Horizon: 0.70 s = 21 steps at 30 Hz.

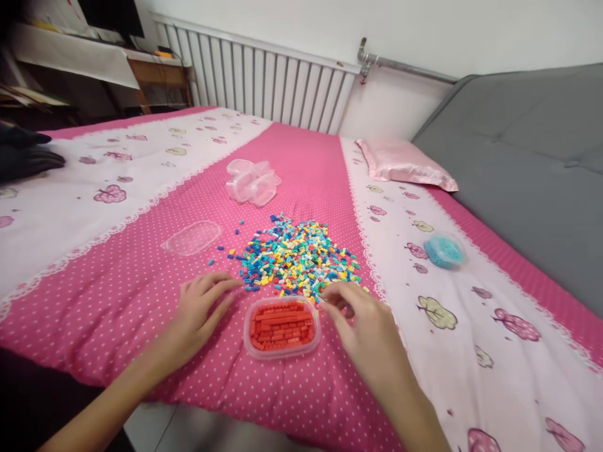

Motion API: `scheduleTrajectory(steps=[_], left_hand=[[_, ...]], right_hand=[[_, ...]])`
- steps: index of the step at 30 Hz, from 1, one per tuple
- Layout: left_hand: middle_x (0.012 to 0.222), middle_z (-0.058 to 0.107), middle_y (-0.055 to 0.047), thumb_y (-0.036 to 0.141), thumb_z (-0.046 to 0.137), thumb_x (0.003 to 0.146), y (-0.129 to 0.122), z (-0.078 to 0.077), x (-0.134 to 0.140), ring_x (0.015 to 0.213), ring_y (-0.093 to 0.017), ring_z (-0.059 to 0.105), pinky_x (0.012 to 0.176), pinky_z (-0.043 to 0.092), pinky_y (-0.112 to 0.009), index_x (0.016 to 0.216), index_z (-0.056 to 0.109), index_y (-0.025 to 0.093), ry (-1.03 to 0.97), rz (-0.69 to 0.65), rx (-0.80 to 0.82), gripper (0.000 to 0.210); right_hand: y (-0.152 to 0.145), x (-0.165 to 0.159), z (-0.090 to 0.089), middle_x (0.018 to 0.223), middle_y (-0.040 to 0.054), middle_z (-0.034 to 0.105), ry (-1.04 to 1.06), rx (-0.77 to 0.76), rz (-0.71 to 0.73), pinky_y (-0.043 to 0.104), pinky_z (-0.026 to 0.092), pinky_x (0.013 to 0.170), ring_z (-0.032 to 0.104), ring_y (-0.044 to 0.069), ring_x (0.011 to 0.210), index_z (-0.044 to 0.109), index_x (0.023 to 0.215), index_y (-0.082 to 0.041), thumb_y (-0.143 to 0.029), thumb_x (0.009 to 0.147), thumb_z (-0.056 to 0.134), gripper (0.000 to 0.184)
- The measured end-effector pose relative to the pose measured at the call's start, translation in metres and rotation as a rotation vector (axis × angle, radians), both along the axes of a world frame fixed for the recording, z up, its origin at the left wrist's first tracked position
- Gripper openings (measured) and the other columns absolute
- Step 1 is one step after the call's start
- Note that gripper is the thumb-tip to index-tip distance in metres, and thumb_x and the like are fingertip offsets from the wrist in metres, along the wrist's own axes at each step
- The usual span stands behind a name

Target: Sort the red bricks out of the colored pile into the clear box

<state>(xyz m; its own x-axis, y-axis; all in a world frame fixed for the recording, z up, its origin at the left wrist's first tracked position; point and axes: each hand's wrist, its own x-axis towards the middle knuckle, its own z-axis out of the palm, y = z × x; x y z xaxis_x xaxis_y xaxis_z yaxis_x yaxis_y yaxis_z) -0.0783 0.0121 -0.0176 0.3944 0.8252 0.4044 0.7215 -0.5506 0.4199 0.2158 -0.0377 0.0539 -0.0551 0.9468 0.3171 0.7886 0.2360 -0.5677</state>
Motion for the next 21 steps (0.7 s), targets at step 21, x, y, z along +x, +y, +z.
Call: scheduleTrajectory(steps=[21], left_hand=[[0.12, 0.058, -0.011, 0.032, 0.046, 0.101, 0.029, -0.013, 0.009, 0.114, -0.029, 0.053, 0.102, 0.043, -0.048, 0.119, 0.063, 0.021, 0.055, 0.038, 0.185, 0.027]], right_hand=[[0.019, 0.042, -0.09, 0.115, 0.0105, 0.063, -0.146, 0.274, -0.31, 0.048, 0.046, 0.1, 0.056, 0.026, 0.112, 0.071, 0.109, -0.021, -0.023, 0.101, 0.043, 0.029]])
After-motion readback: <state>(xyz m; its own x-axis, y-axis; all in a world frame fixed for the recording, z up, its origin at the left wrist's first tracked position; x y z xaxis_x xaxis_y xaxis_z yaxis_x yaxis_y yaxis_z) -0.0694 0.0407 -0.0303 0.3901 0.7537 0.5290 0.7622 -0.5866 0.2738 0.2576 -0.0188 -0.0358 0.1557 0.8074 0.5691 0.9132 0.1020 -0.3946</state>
